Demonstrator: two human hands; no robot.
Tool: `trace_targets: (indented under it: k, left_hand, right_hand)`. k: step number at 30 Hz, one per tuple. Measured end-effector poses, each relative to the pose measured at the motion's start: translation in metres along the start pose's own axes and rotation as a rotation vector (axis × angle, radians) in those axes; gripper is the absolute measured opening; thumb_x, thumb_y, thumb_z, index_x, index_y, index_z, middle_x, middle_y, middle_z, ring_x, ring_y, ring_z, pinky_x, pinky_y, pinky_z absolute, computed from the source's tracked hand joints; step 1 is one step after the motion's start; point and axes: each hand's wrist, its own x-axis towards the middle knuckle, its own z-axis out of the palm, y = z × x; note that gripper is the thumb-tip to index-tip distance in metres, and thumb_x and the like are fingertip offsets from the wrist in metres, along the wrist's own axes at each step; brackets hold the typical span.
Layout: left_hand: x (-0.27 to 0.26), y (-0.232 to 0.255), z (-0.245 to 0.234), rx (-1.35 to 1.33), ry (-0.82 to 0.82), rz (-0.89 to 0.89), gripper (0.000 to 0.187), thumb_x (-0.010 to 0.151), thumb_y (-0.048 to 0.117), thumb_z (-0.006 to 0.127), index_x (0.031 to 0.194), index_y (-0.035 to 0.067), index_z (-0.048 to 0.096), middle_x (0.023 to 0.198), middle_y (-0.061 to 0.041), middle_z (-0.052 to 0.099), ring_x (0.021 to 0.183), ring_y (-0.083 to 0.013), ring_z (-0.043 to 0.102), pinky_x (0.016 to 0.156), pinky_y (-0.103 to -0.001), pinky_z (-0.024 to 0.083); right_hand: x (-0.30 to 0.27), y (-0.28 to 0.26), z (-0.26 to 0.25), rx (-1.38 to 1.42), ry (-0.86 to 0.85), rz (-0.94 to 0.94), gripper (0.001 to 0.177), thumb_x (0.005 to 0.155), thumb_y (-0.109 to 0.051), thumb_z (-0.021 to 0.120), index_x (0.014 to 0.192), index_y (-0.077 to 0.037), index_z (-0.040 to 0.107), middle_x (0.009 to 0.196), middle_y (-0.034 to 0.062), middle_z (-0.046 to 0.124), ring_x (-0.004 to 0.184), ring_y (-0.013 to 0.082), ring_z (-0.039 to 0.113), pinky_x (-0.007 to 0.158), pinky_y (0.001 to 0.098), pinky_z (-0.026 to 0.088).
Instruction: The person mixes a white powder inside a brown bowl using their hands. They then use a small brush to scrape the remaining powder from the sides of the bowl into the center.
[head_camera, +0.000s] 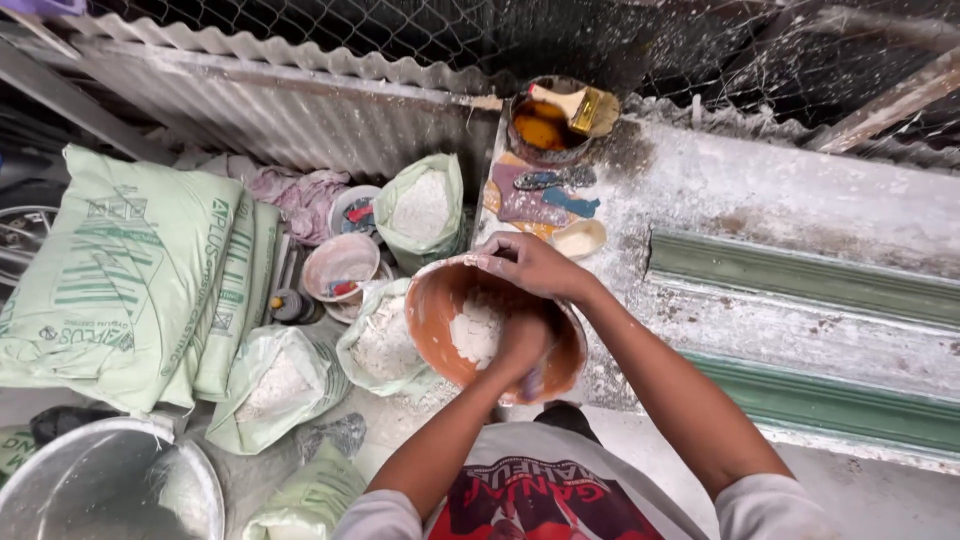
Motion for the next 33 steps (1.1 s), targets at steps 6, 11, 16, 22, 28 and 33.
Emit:
trace_targets:
  k: [6, 11, 16, 22, 28, 33]
  left_hand:
    - [-0.016, -0.006, -0.028, 0.152, 0.006, 0.018, 0.016, 0.087, 0.013, 0.063, 0.085, 0.003, 0.075, 0.091, -0.024, 0.073, 0.086, -0.0410, 0.072, 0.077, -0.053, 0.057]
    - [-0.026, -0.016, -0.043, 0.242, 0.029, 0.183, 0.016, 0.085, 0.013, 0.063, 0.080, 0.004, 0.076, 0.085, -0.022, 0.073, 0.082, -0.0395, 0.073, 0.072, -0.052, 0.059]
    - [-0.036, 0.005, -0.099, 0.339, 0.006, 0.130, 0.021, 0.091, 0.010, 0.056, 0.083, 0.006, 0.075, 0.086, -0.021, 0.074, 0.081, -0.0372, 0.075, 0.068, -0.049, 0.061]
    - [-0.074, 0.049, -0.108, 0.167, 0.043, 0.314, 0.018, 0.081, 0.006, 0.056, 0.087, -0.002, 0.072, 0.095, -0.026, 0.070, 0.074, -0.0431, 0.072, 0.060, -0.054, 0.056]
    - [-0.077, 0.016, -0.133, 0.391, -0.098, 0.360, 0.024, 0.094, 0.014, 0.054, 0.087, -0.003, 0.069, 0.095, -0.026, 0.068, 0.083, -0.0402, 0.072, 0.068, -0.052, 0.059]
    - [-0.048, 0.034, -0.184, 0.700, 0.173, 0.635, 0.021, 0.080, 0.006, 0.057, 0.096, 0.000, 0.069, 0.097, -0.017, 0.069, 0.086, -0.0300, 0.072, 0.062, -0.043, 0.058]
  right_hand:
    - [0.007, 0.016, -0.003, 0.119, -0.014, 0.033, 0.023, 0.101, -0.027, 0.066, 0.104, -0.004, 0.070, 0.095, 0.0009, 0.069, 0.090, 0.0077, 0.059, 0.083, 0.0281, 0.052]
    - [0.016, 0.007, -0.003, 0.034, 0.014, -0.014, 0.025, 0.100, -0.028, 0.066, 0.104, -0.004, 0.070, 0.095, 0.0010, 0.071, 0.091, 0.0088, 0.061, 0.085, 0.0288, 0.052]
    - [0.009, 0.016, -0.021, -0.001, 0.064, 0.069, 0.029, 0.101, -0.032, 0.064, 0.101, -0.003, 0.070, 0.096, 0.0020, 0.068, 0.092, 0.0105, 0.060, 0.085, 0.0308, 0.052]
    - [-0.024, 0.035, -0.030, 0.056, 0.196, 0.106, 0.030, 0.103, -0.032, 0.063, 0.108, -0.003, 0.070, 0.104, 0.0016, 0.069, 0.099, 0.0103, 0.059, 0.094, 0.0296, 0.049]
    - [-0.039, 0.041, -0.029, 0.159, 0.283, 0.142, 0.030, 0.104, -0.028, 0.061, 0.115, -0.002, 0.069, 0.108, 0.0019, 0.069, 0.102, 0.0109, 0.060, 0.096, 0.0288, 0.049]
    - [-0.025, 0.002, -0.011, 0.133, 0.348, 0.269, 0.029, 0.102, -0.030, 0.061, 0.115, -0.005, 0.067, 0.105, 0.0032, 0.071, 0.098, 0.0111, 0.063, 0.091, 0.0289, 0.052]
